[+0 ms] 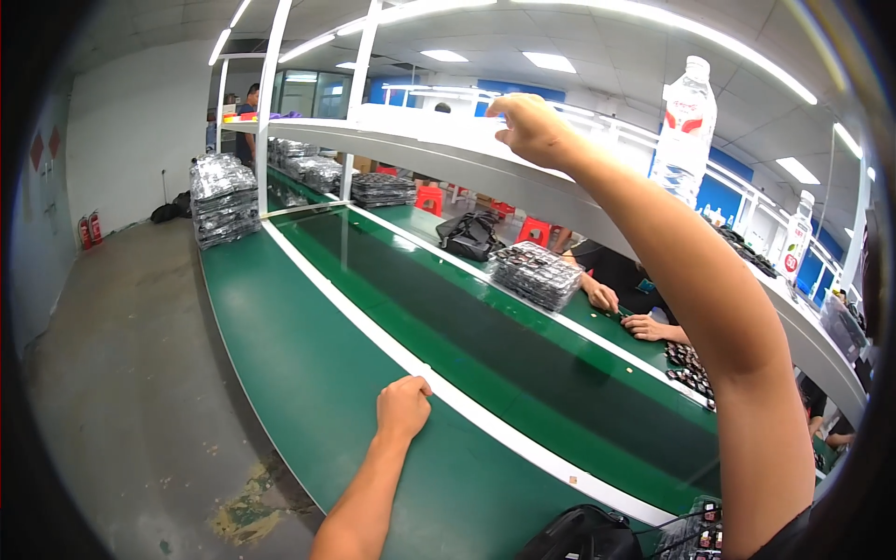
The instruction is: The recorder uses a toothpick-like tool to apply adhesive or manipulate small components on a series of electronic device cases.
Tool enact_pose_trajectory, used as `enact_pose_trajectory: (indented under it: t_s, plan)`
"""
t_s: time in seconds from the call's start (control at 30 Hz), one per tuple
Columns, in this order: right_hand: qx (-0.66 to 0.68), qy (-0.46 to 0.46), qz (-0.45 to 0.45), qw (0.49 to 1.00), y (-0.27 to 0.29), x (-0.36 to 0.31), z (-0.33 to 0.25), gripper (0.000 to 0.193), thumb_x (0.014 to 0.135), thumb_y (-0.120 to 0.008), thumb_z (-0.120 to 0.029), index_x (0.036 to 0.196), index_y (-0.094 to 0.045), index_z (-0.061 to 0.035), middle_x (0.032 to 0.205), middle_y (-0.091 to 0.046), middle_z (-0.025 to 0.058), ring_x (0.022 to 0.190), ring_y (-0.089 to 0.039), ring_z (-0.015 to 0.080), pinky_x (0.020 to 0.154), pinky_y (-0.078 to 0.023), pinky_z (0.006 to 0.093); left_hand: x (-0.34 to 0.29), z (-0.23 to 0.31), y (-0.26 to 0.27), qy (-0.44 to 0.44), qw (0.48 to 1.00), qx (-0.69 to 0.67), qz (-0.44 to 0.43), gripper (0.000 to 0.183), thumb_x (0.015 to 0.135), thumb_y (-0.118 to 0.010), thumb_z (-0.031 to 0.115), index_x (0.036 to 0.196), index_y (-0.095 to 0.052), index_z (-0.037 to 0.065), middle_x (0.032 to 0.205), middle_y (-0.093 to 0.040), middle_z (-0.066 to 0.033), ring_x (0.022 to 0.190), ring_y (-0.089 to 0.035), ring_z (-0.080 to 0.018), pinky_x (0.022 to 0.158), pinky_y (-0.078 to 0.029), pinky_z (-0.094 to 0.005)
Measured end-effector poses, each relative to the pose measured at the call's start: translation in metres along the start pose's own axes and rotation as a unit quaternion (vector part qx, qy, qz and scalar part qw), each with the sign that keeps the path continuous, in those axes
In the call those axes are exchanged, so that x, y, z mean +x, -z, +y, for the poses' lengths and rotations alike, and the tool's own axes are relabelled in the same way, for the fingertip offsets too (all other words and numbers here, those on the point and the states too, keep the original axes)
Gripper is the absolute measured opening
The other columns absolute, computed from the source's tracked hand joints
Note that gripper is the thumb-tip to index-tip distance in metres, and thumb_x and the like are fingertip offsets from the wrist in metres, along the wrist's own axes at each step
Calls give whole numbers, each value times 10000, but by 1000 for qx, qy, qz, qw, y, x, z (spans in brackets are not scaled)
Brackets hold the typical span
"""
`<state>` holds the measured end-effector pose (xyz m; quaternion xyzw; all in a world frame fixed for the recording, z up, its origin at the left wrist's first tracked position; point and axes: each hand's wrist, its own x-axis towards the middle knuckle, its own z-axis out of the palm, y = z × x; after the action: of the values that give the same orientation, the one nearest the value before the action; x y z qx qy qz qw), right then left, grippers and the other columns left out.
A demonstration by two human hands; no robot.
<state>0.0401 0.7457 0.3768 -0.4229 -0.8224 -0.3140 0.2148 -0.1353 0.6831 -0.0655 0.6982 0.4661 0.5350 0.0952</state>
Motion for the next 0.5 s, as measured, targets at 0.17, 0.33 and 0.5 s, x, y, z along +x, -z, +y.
enact_pose_trajectory:
  t_s: [0.17,0.33,0.5]
  plan:
    - [-79,97,136,983,24,-5,4,246,858,-732,-10,1104,-725,-9,990,-689,181,1011,-643,389,918,-502,468,4,1,0,-3,1000,-7,3,159,811,-599,-19,758,-713,78,807,-724,-124,761,-695,-360,668,-551,-460]
    - [-88,131,258,953,69,-15,-22,253,904,-702,-46,1155,-718,-17,1013,-683,166,1026,-627,354,941,-501,442,-1,3,4,14,1000,-5,0,158,821,-599,-5,762,-725,71,818,-730,-135,777,-701,-372,693,-558,-464]
    - [-67,188,345,917,142,-55,-66,254,914,-703,-74,1166,-726,-50,983,-668,143,1003,-620,339,929,-504,439,-3,4,-2,16,1000,-1,-19,164,810,-602,-4,761,-736,76,834,-735,-149,792,-706,-377,714,-562,-466]
